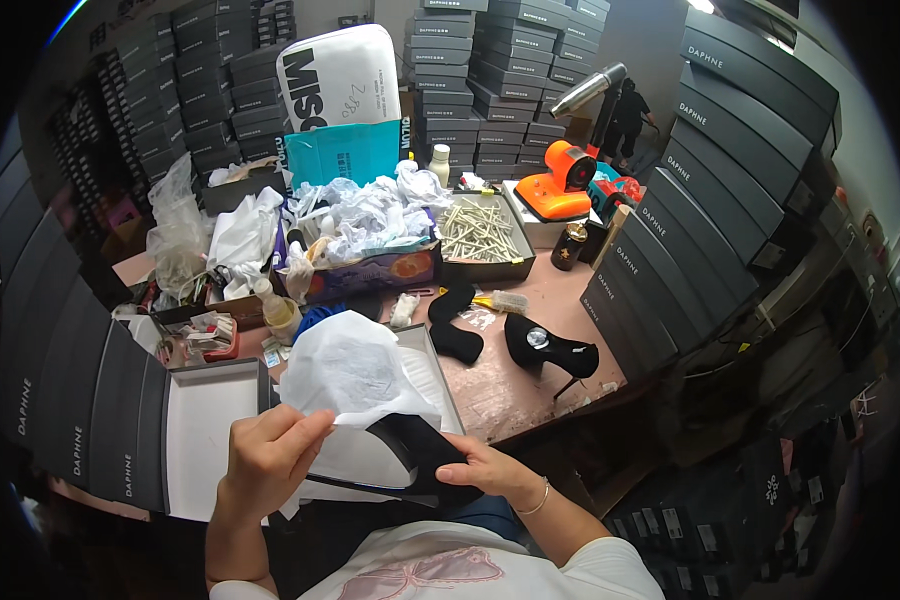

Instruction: Cleaning and packing a pair of black high-heeled shoes into a branded shoebox with protective tissue paper.

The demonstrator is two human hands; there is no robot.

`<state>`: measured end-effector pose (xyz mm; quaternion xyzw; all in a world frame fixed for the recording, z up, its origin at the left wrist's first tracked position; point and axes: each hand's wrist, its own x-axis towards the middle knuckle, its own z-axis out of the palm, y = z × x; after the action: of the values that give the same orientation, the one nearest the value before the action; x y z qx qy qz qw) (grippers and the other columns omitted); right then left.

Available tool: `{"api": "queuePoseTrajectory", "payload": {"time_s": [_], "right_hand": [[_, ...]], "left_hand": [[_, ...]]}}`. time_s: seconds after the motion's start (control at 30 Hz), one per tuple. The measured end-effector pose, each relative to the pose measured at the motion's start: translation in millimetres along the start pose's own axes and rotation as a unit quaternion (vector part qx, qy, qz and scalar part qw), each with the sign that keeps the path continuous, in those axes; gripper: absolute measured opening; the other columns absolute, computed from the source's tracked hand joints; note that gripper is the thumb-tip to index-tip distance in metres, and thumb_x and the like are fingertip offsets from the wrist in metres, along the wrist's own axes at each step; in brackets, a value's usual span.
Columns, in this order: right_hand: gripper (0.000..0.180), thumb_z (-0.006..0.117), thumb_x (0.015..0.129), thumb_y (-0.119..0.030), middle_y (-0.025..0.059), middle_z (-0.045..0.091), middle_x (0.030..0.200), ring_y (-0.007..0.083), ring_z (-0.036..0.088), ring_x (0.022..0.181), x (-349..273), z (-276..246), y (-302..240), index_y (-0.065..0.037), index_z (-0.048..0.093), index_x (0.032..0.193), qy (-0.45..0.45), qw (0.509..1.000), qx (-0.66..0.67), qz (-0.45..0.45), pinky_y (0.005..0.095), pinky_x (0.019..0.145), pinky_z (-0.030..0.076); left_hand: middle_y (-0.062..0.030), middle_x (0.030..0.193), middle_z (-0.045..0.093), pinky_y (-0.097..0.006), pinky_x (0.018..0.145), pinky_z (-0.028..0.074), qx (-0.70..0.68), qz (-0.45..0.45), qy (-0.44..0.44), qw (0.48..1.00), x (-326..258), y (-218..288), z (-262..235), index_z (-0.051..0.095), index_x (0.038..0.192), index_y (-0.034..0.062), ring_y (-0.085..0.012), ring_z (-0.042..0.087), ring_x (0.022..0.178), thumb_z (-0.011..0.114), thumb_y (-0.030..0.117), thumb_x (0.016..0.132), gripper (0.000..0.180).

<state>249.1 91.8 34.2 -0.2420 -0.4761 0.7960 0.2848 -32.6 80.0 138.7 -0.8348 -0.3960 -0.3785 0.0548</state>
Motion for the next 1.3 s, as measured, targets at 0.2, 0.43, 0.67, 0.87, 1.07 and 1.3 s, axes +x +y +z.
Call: {"api": "queuePoseTrajectory", "payload": {"time_s": [0.2,0.43,0.67,0.87,1.07,1.3], "right_hand": [[0.074,0.070,0.085,-0.031,0.0116,0.054,0.127,0.0165,0.051,0.115,-4.1,-0.8,-2.9,0.008,0.038,0.140,-0.036,0.999,-0.031,-0.016,0.0291,0.100,0.040],[0.075,0.070,0.085,-0.033,0.0122,0.057,0.122,0.0168,0.052,0.112,-9.3,1.2,-0.3,0.008,0.039,0.139,-0.033,0.998,-0.059,-0.009,0.0287,0.097,0.042],[0.076,0.071,0.084,-0.034,0.0119,0.058,0.120,0.0167,0.053,0.110,-13.2,4.4,-2.1,0.009,0.040,0.139,-0.021,0.997,-0.067,-0.010,0.0282,0.095,0.043],[0.076,0.071,0.084,-0.033,0.0120,0.057,0.121,0.0168,0.053,0.110,-16.1,7.1,-3.8,0.009,0.039,0.139,-0.030,0.997,-0.071,-0.017,0.0283,0.096,0.042],[0.077,0.071,0.085,-0.032,0.0121,0.055,0.124,0.0165,0.052,0.113,-18.4,6.9,-3.8,0.009,0.036,0.141,-0.033,0.997,-0.068,-0.012,0.0282,0.098,0.041],[0.075,0.071,0.086,-0.029,0.0114,0.056,0.124,0.0159,0.052,0.112,-16.9,6.4,-7.8,0.008,0.036,0.141,-0.042,0.996,-0.069,-0.022,0.0279,0.097,0.041]], "left_hand": [[-0.0019,0.066,0.053,-0.028,0.043,0.043,-0.023,0.001,0.005,1.000,4.9,0.2,-3.5,0.069,0.092,0.0073,-0.0151,0.056,0.052,0.075,0.004,0.072,0.021],[-0.0028,0.068,0.056,-0.029,0.046,0.046,-0.044,-0.011,-0.024,0.999,1.6,-1.0,-3.3,0.069,0.092,0.0068,-0.0172,0.060,0.055,0.075,0.005,0.075,0.018],[-0.0042,0.066,0.058,-0.030,0.045,0.044,-0.065,-0.018,-0.019,0.998,0.9,0.3,-0.4,0.069,0.090,0.0068,-0.0190,0.058,0.052,0.074,0.006,0.078,0.013],[-0.0050,0.066,0.059,-0.030,0.044,0.044,-0.079,-0.020,-0.020,0.996,-0.2,1.3,0.3,0.069,0.090,0.0066,-0.0197,0.057,0.051,0.073,0.006,0.079,0.012],[-0.0056,0.067,0.059,-0.030,0.046,0.044,-0.090,-0.021,-0.024,0.995,-0.9,1.9,2.3,0.069,0.091,0.0059,-0.0204,0.058,0.052,0.073,0.005,0.079,0.012],[-0.0064,0.067,0.059,-0.031,0.047,0.044,-0.090,-0.029,-0.033,0.995,0.6,2.9,2.3,0.069,0.090,0.0053,-0.0209,0.058,0.053,0.072,0.004,0.079,0.012]]}}
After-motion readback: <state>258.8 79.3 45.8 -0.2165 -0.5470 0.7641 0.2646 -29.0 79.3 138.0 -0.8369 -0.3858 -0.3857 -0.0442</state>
